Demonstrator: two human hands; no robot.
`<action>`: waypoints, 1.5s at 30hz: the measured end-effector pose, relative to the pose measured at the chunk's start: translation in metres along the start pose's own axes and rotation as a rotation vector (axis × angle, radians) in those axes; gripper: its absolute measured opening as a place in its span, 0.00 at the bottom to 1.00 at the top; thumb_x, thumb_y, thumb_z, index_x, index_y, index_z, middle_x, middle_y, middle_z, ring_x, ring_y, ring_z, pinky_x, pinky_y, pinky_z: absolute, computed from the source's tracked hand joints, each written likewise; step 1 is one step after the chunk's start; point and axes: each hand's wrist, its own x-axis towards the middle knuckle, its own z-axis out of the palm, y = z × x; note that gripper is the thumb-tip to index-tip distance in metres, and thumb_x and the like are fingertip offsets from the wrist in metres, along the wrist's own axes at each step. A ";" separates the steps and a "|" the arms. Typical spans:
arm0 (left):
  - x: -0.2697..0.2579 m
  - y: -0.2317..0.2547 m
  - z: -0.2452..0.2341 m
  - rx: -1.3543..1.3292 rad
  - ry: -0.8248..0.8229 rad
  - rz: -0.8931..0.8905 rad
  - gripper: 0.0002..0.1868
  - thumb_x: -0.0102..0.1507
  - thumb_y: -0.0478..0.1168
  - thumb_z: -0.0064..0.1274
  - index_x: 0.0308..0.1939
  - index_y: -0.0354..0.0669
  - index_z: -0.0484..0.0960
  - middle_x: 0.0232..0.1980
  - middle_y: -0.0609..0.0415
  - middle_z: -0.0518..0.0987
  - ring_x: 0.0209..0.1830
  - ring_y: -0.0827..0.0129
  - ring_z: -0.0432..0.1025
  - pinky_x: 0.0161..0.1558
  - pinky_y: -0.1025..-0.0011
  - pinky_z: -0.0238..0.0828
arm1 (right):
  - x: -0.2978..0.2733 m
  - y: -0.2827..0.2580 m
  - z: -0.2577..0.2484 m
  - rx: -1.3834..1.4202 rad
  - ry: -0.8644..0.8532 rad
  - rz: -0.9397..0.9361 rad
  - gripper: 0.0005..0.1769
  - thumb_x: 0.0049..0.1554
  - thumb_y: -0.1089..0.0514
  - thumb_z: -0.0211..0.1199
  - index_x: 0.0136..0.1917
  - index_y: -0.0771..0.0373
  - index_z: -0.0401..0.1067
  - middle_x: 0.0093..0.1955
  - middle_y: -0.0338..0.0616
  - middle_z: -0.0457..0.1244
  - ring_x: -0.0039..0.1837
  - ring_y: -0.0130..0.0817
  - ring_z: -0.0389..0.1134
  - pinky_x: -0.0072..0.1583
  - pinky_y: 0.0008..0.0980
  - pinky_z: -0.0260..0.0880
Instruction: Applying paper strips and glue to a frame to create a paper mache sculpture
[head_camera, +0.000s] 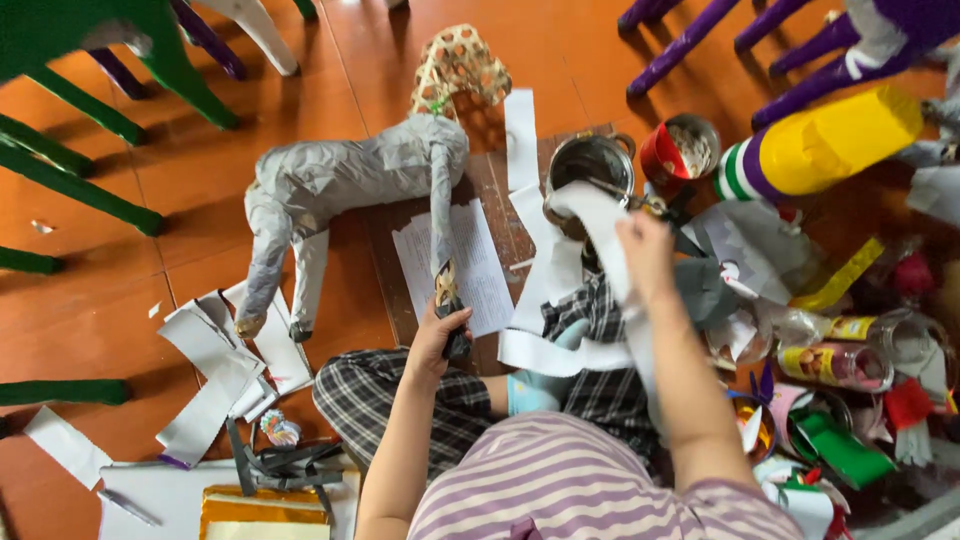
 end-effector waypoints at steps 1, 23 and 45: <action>-0.005 0.002 0.003 -0.006 0.000 0.008 0.22 0.54 0.30 0.64 0.45 0.42 0.68 0.24 0.48 0.69 0.16 0.61 0.72 0.22 0.64 0.75 | 0.021 0.014 0.002 -0.083 -0.021 -0.019 0.10 0.56 0.52 0.66 0.40 0.59 0.74 0.37 0.50 0.65 0.47 0.49 0.68 0.49 0.45 0.66; -0.016 -0.006 0.007 -0.065 0.017 0.038 0.17 0.56 0.30 0.61 0.42 0.41 0.68 0.23 0.47 0.70 0.16 0.59 0.73 0.22 0.61 0.74 | 0.106 0.030 0.171 -0.361 -0.524 0.307 0.41 0.47 0.32 0.56 0.68 0.52 0.56 0.64 0.54 0.63 0.68 0.51 0.63 0.67 0.52 0.56; 0.010 -0.033 -0.012 -0.107 -0.024 0.032 0.16 0.63 0.42 0.57 0.47 0.45 0.65 0.28 0.43 0.73 0.19 0.58 0.74 0.23 0.59 0.77 | 0.034 -0.074 0.084 -0.238 -0.474 0.100 0.27 0.58 0.64 0.47 0.69 0.51 0.66 0.61 0.63 0.63 0.66 0.58 0.63 0.66 0.52 0.63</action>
